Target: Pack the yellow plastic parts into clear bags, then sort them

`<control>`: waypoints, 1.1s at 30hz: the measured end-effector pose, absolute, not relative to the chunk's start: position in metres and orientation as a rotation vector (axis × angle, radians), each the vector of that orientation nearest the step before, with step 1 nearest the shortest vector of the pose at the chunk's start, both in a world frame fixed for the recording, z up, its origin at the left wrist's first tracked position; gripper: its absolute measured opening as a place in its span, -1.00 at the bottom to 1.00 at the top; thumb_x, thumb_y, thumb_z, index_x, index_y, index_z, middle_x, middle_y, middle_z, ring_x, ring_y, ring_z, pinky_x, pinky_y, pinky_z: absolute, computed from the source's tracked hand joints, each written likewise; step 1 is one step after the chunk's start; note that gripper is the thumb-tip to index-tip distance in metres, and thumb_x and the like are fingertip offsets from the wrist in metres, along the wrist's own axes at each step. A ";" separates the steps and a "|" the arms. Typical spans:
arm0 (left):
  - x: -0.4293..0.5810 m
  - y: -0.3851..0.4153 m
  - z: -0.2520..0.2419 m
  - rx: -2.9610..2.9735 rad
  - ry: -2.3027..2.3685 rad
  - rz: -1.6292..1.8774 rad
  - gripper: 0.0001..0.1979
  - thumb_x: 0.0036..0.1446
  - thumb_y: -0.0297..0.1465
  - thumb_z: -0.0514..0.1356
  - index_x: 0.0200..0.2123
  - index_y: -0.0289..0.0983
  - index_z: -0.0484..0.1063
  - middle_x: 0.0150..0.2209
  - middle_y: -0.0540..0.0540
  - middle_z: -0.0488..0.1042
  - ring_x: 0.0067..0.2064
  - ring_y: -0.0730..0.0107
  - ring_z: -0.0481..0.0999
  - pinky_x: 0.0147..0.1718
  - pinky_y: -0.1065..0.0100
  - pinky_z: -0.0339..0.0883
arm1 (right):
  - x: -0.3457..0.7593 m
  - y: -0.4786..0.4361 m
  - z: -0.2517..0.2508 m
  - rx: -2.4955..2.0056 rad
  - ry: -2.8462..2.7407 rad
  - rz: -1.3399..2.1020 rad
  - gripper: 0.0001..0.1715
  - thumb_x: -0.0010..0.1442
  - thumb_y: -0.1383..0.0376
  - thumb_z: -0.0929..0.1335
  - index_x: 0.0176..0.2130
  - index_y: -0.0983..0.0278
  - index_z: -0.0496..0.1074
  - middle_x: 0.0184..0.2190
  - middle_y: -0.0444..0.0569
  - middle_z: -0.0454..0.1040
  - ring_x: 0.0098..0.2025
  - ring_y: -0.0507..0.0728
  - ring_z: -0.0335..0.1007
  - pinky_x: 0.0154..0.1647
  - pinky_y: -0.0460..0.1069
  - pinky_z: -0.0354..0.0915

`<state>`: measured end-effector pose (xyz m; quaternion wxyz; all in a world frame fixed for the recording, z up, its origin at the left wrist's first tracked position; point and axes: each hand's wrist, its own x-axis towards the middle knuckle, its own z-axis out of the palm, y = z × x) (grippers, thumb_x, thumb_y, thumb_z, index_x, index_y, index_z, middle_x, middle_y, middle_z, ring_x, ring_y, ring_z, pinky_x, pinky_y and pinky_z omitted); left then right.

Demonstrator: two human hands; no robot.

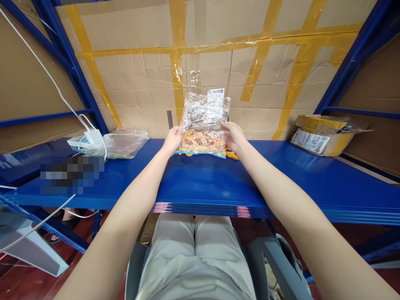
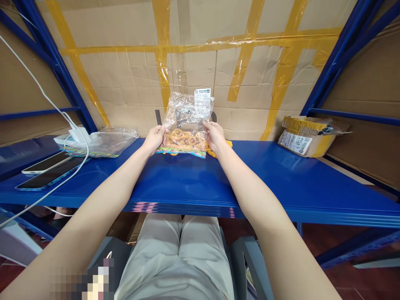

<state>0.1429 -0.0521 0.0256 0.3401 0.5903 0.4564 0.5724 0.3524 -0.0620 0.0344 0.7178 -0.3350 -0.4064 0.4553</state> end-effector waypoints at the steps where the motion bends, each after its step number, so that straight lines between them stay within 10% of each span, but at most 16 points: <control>1: 0.143 -0.051 0.024 1.550 1.171 1.516 -0.73 0.26 -0.27 0.10 -0.47 -0.24 0.33 -0.71 0.11 0.18 -0.65 0.48 0.21 -0.55 0.46 0.08 | 0.353 -0.062 0.035 -0.730 -0.901 1.014 -0.70 0.05 0.38 0.41 -0.52 0.21 0.20 -0.62 -0.24 0.22 -0.53 -0.02 0.18 -0.44 -0.11 0.29; 7: 0.144 -0.050 0.021 1.632 1.052 1.551 -0.64 0.23 -0.23 0.15 -0.57 -0.26 0.29 -0.73 0.14 0.05 -0.68 0.56 0.02 -0.64 0.47 -0.07 | 0.357 -0.057 0.034 -0.795 -0.942 1.027 -0.65 0.10 0.04 0.40 -0.44 0.19 0.24 -0.52 -0.19 0.33 -0.48 0.03 0.27 -0.37 -0.01 0.33; 26: 0.144 -0.060 0.028 1.525 0.983 1.401 -0.62 0.20 -0.22 0.18 -0.61 -0.25 0.28 -0.79 0.10 0.15 -0.78 0.59 0.07 -0.75 0.48 -0.14 | 0.365 -0.047 0.028 -0.878 -0.817 0.870 -0.59 0.09 0.30 0.41 -0.58 0.19 0.10 -0.74 -0.28 0.08 -0.67 -0.05 -0.06 -0.64 -0.10 0.03; 33: 0.143 -0.060 0.029 1.410 1.015 1.501 -0.63 0.09 -0.20 0.29 -0.59 -0.23 0.23 -0.75 0.16 0.13 -0.76 0.63 0.07 -0.76 0.51 -0.07 | 0.359 -0.050 0.029 -0.884 -0.963 0.904 -0.53 0.04 0.05 0.46 -0.54 0.17 0.14 -0.71 -0.28 0.03 -0.65 -0.02 -0.04 -0.60 -0.06 0.11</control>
